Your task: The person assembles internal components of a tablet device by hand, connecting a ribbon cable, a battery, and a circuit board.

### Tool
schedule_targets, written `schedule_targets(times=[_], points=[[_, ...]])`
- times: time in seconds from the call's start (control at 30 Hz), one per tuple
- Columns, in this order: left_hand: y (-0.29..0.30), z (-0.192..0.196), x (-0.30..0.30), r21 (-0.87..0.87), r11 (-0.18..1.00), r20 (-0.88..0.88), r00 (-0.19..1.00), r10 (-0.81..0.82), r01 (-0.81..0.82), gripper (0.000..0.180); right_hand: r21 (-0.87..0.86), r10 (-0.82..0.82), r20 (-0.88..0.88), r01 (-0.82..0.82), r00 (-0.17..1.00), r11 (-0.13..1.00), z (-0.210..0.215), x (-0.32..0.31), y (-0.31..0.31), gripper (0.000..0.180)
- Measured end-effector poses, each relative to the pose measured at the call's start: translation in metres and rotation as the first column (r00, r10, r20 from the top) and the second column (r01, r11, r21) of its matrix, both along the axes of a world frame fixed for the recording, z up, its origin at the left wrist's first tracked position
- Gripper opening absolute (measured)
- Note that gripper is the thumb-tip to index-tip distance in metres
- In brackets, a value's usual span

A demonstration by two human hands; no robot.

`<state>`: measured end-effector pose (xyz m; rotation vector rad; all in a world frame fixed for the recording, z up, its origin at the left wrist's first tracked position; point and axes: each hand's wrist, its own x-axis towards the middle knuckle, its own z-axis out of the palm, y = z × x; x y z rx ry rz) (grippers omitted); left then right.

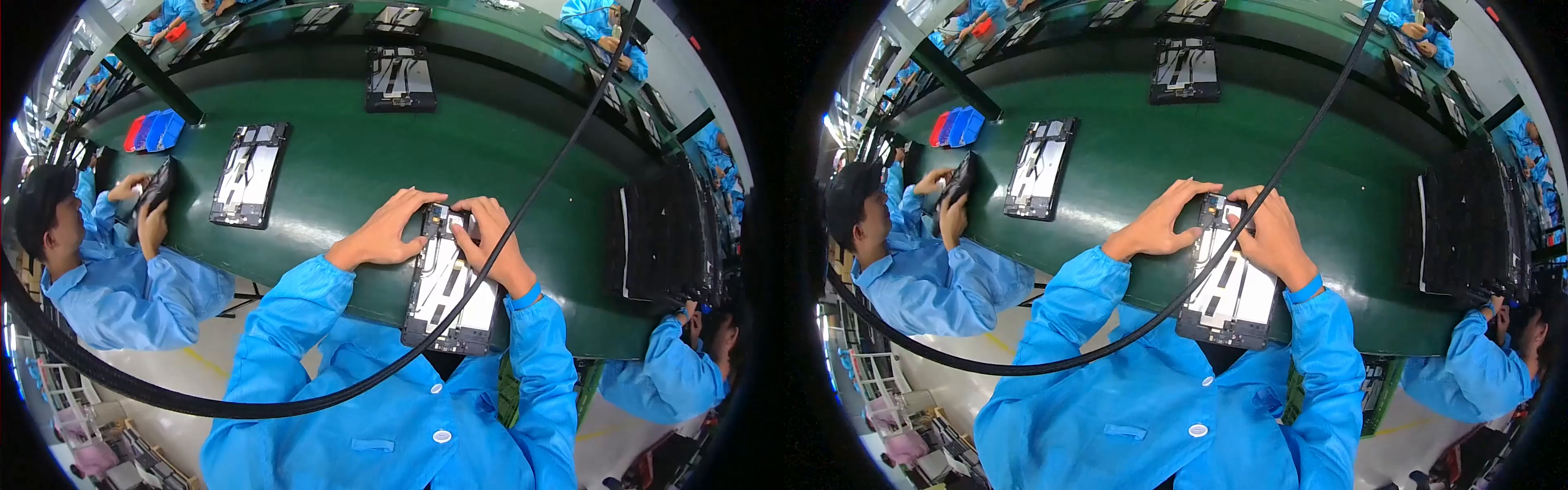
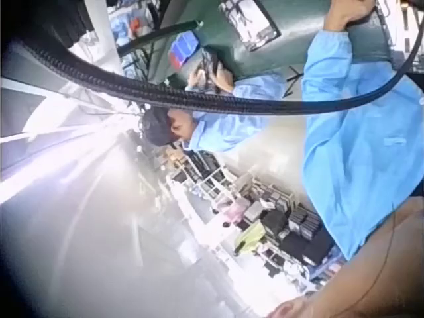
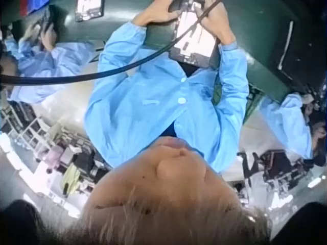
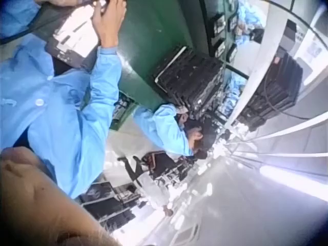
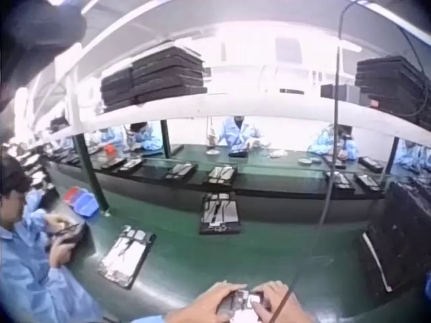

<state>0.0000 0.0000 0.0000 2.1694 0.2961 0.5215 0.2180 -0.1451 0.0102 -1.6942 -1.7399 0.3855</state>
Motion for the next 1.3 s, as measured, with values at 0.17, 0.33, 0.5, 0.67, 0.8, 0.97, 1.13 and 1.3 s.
schedule_targets(times=[0.17,0.33,0.5,0.67,0.8,0.97,1.13,1.3], points=[[0.004,0.006,0.002,0.007,0.998,-0.011,0.998,-0.063,0.063,0.08,0.182,-0.155,-0.042,0.16,0.987,0.97,-0.008,-0.002,0.002,0.016],[0.001,0.006,0.005,-0.005,0.998,-0.067,0.996,-0.064,0.063,0.082,0.2,-0.137,0.023,0.13,0.99,0.971,-0.004,0.001,0.001,0.015],[0.001,0.008,0.003,-0.037,0.998,-0.105,0.992,-0.062,0.059,0.085,0.176,-0.093,0.106,0.074,0.99,0.982,-0.008,0.002,-0.001,0.015],[0.001,0.009,0.004,-0.008,0.997,-0.081,0.994,-0.075,0.074,0.084,0.205,-0.072,0.07,0.056,0.995,0.977,0.002,-0.001,-0.002,0.019],[0.002,0.011,0.003,-0.058,0.995,-0.115,0.99,-0.084,0.078,0.088,0.231,-0.023,0.062,0.008,0.998,0.973,0.003,0.0,0.002,0.017],[0.003,0.015,0.004,-0.071,0.994,-0.15,0.985,-0.089,0.079,0.089,0.205,-0.083,0.096,0.062,0.992,0.977,0.001,0.0,0.001,0.017],[0.007,0.012,0.002,-0.096,0.991,-0.127,0.986,-0.109,0.097,0.091,0.133,-0.111,0.015,0.108,0.994,0.985,-0.004,0.001,0.003,0.019],[0.008,0.012,0.003,-0.068,0.991,-0.121,0.985,-0.123,0.115,0.092,0.159,-0.14,0.019,0.135,0.99,0.978,-0.007,0.002,0.002,0.019]])
